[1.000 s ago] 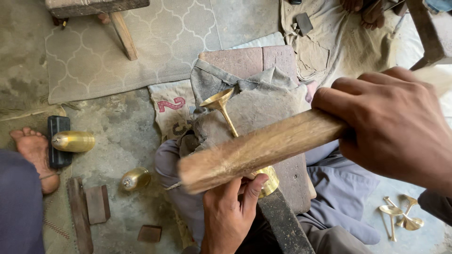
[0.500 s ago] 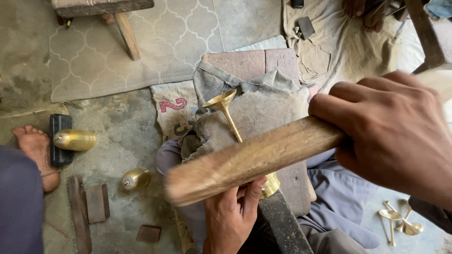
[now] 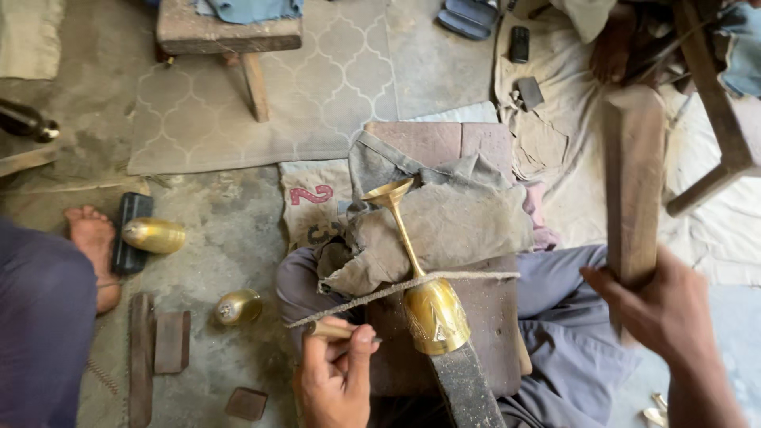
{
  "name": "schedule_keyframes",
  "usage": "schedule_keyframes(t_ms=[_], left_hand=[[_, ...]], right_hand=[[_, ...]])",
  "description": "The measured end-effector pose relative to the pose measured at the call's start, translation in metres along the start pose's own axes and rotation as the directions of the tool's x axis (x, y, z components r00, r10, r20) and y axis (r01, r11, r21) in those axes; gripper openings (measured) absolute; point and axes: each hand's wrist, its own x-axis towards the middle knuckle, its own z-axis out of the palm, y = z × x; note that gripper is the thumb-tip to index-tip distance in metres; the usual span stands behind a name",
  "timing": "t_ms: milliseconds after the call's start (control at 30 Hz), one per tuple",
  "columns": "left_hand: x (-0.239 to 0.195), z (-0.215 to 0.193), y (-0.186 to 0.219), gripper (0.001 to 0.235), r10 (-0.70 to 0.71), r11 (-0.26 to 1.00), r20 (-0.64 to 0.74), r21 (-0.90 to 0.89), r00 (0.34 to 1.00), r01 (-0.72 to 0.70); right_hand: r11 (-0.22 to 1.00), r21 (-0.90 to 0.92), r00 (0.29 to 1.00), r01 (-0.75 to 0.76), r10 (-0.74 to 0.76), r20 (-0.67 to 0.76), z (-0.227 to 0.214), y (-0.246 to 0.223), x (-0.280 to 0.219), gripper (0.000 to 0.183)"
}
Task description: The person holds a brass lamp base on a wooden block and repeatedly strikes it with a wooden mallet to shape the metal. The person rotates the object occasionally to work on different areas.
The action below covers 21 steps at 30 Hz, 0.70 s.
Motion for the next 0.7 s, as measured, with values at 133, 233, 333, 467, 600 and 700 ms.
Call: schedule_keyframes(t_ms=[133, 233, 333, 467, 600, 700], left_hand=[[-0.005, -0.013, -0.031, 0.033, -0.087, 0.995, -0.082, 0.032, 0.993, 0.090], [-0.012, -0.013, -0.036, 0.036, -0.106, 0.993, -0.091, 0.044, 0.990, 0.110], [-0.019, -0.001, -0.034, 0.038, -0.079, 0.997, -0.056, 0.021, 0.995, 0.080], [-0.033, 0.009, -0.017, 0.039, -0.015, 0.990, 0.052, 0.142, 0.999, 0.008], [-0.043, 0.007, -0.004, 0.043, -0.012, 0.989, 0.086, 0.150, 0.996, -0.001], [-0.046, -0.002, -0.011, 0.044, -0.051, 0.978, 0.090, 0.204, 0.995, 0.032]], right_hand=[[0.934, 0.172, 0.950, -0.312, 0.310, 0.041, 0.053, 0.118, -0.021, 0.047], [0.834, 0.317, 0.887, -0.451, 0.459, 0.053, 0.097, 0.170, -0.039, 0.037], [0.595, 0.717, 0.900, -0.363, 0.422, 0.105, 0.115, 0.211, -0.037, 0.027], [0.531, 0.764, 0.910, -0.366, 0.377, 0.174, 0.120, 0.231, -0.018, 0.023], [0.556, 0.761, 0.921, -0.335, 0.362, 0.141, 0.128, 0.230, -0.009, 0.027], [0.543, 0.727, 0.882, -0.421, 0.432, 0.188, 0.132, 0.229, -0.006, 0.031]])
